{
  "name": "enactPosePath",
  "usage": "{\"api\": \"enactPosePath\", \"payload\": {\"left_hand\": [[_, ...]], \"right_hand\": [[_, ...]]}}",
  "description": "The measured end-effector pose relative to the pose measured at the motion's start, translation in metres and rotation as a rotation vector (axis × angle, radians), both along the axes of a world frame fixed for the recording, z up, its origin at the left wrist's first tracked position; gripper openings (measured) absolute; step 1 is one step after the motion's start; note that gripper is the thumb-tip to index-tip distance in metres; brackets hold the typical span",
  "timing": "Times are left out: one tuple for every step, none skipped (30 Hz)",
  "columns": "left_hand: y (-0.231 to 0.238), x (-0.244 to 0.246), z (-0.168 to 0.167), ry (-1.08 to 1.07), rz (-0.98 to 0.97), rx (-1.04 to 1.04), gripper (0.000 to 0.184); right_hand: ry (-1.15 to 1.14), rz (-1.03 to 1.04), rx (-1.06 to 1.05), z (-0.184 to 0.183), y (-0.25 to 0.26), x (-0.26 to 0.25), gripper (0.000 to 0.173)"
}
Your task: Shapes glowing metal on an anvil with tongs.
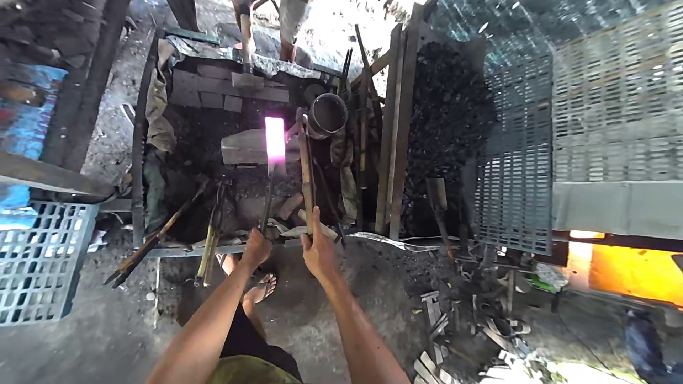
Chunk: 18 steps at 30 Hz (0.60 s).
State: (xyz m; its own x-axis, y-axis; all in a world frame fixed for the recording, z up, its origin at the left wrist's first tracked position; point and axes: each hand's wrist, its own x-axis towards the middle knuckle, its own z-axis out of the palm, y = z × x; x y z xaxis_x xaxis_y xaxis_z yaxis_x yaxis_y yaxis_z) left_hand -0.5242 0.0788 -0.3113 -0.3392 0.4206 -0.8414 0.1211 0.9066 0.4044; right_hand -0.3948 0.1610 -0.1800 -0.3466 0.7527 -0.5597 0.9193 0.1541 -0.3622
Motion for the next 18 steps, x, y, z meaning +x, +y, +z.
{"api": "enactPosePath", "payload": {"left_hand": [[-0.007,0.004,0.005,0.001,-0.013,0.009,0.057],[-0.014,0.008,0.013,-0.005,-0.027,0.020,0.059],[-0.021,0.012,0.022,-0.018,-0.031,0.026,0.059],[-0.028,0.016,0.027,-0.027,-0.024,0.025,0.056],[-0.034,0.021,0.031,-0.031,-0.017,0.012,0.053],[-0.038,0.025,0.034,-0.035,-0.017,-0.011,0.049],[-0.042,0.028,0.037,-0.039,-0.021,-0.031,0.047],[-0.045,0.031,0.037,-0.035,-0.027,-0.039,0.046],[-0.048,0.032,0.038,-0.033,-0.034,-0.036,0.045],[-0.050,0.032,0.039,-0.036,-0.039,-0.029,0.045],[-0.051,0.031,0.040,-0.037,-0.041,-0.016,0.045],[-0.051,0.030,0.040,-0.039,-0.045,-0.014,0.045],[-0.051,0.030,0.040,-0.041,-0.051,-0.017,0.045],[-0.051,0.030,0.040,-0.043,-0.054,-0.019,0.045],[-0.052,0.030,0.039,-0.043,-0.052,-0.015,0.045],[-0.052,0.030,0.038,-0.043,-0.047,-0.010,0.044],[-0.053,0.031,0.036,-0.043,-0.043,-0.006,0.044],[-0.053,0.031,0.036,-0.046,-0.038,-0.007,0.044]], "right_hand": [[0.032,-0.031,-0.034,-0.002,0.003,0.002,0.078],[0.062,-0.053,-0.063,-0.005,0.005,0.004,0.079],[0.088,-0.066,-0.080,-0.009,0.007,0.004,0.079],[0.105,-0.072,-0.091,-0.015,0.007,0.003,0.078],[0.124,-0.077,-0.097,-0.022,0.007,0.001,0.078],[0.147,-0.084,-0.101,-0.030,0.005,0.000,0.078],[0.164,-0.086,-0.100,-0.037,0.004,-0.003,0.078],[0.167,-0.084,-0.100,-0.042,0.003,-0.006,0.078],[0.167,-0.082,-0.102,-0.047,0.003,-0.010,0.078],[0.173,-0.083,-0.101,-0.051,0.002,-0.013,0.077],[0.177,-0.083,-0.098,-0.054,0.003,-0.017,0.077],[0.172,-0.083,-0.095,-0.057,0.004,-0.020,0.076],[0.167,-0.083,-0.096,-0.058,0.005,-0.023,0.076],[0.168,-0.088,-0.099,-0.059,0.007,-0.026,0.075],[0.178,-0.096,-0.103,-0.060,0.009,-0.028,0.075],[0.196,-0.104,-0.106,-0.061,0.011,-0.030,0.075],[0.209,-0.111,-0.114,-0.062,0.013,-0.031,0.075],[0.218,-0.115,-0.121,-0.062,0.014,-0.032,0.076]]}}
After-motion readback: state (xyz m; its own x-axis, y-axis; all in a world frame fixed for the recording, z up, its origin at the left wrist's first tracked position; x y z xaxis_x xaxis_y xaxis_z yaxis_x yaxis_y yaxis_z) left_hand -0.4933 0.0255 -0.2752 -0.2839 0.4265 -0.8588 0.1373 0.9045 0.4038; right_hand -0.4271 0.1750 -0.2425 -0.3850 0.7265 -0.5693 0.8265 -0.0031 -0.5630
